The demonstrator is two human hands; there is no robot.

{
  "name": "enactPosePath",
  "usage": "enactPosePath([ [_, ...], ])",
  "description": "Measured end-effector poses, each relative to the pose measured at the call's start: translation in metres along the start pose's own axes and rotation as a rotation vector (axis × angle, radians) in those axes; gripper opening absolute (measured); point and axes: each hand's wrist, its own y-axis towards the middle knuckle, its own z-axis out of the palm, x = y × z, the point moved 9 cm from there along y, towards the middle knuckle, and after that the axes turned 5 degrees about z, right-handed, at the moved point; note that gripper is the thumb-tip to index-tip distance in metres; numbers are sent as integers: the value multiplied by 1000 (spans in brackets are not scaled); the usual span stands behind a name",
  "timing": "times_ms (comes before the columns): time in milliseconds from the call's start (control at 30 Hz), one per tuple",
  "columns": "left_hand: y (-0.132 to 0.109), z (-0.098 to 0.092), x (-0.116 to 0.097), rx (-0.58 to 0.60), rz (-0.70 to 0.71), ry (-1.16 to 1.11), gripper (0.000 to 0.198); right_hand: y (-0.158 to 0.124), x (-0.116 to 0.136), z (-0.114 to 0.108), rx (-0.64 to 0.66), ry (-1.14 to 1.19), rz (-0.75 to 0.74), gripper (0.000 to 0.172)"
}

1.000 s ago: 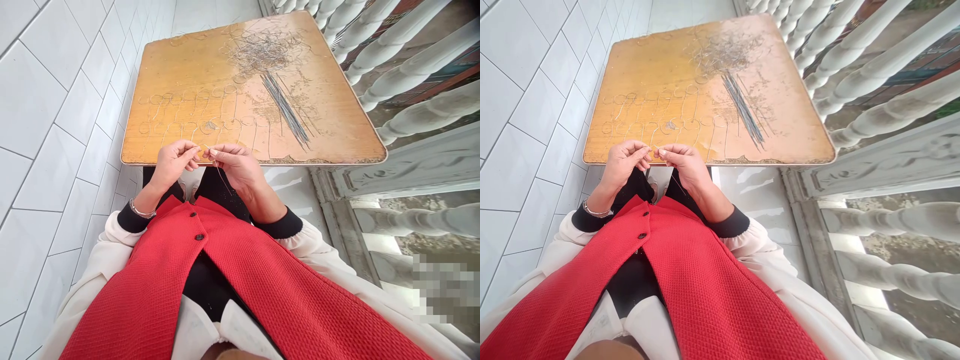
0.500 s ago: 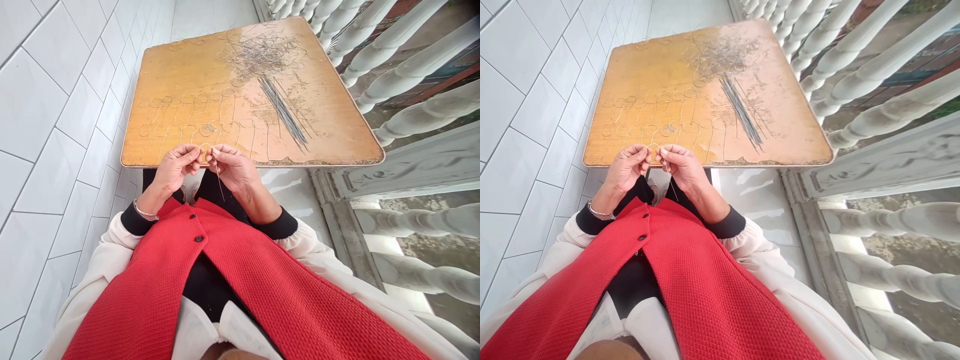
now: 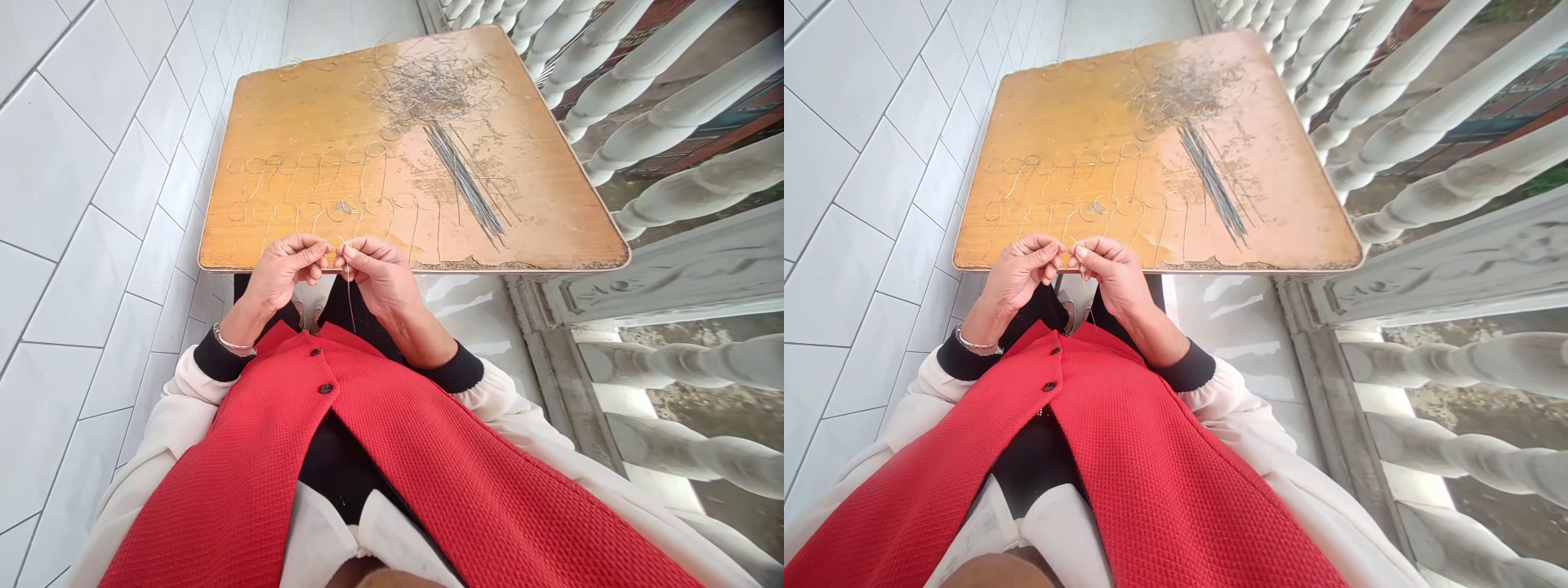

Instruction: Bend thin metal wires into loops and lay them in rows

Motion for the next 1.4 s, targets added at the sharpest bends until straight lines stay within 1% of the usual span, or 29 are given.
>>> enactPosePath([
  [100,-3,-2,-4,-11,16,-5,19,0,0,0,23,-14,11,33],
  [167,-4,-3,-7,-17,33,19,20,-1,2,-3,19,-35,-11,32],
  [333,-4,-5,-14,-47,67,94,18,-6,15,-12,-65,-189,-125,36],
  [400,-4,-5,-14,-47,68,105,17,-6,17,-12,-61,-229,-133,37],
  [533,-3,-5,-13,-43,65,129,17,-6,17,-6,0,-257,-104,38],
  [667,-2,-3,-12,-33,46,112,18,-6,17,-6,-28,-305,-134,33],
  [800,-2,-3,-9,-32,15,69,18,-5,15,-6,-50,-265,-149,30],
  [900,-5,-6,-7,-50,17,89,26,-5,15,-9,-83,-242,-154,30],
  [1000,-9,-5,-11,-53,78,142,35,-6,17,-12,-119,-238,-167,28],
  [1100,-13,0,-19,-66,168,225,29,-6,17,-15,-164,-280,-183,27],
  [1233,-11,0,-26,-143,243,324,8,-7,19,-14,-197,-383,-218,30],
  [1400,-8,-5,-29,-195,268,335,9,-11,31,-11,-216,-570,-352,37],
])
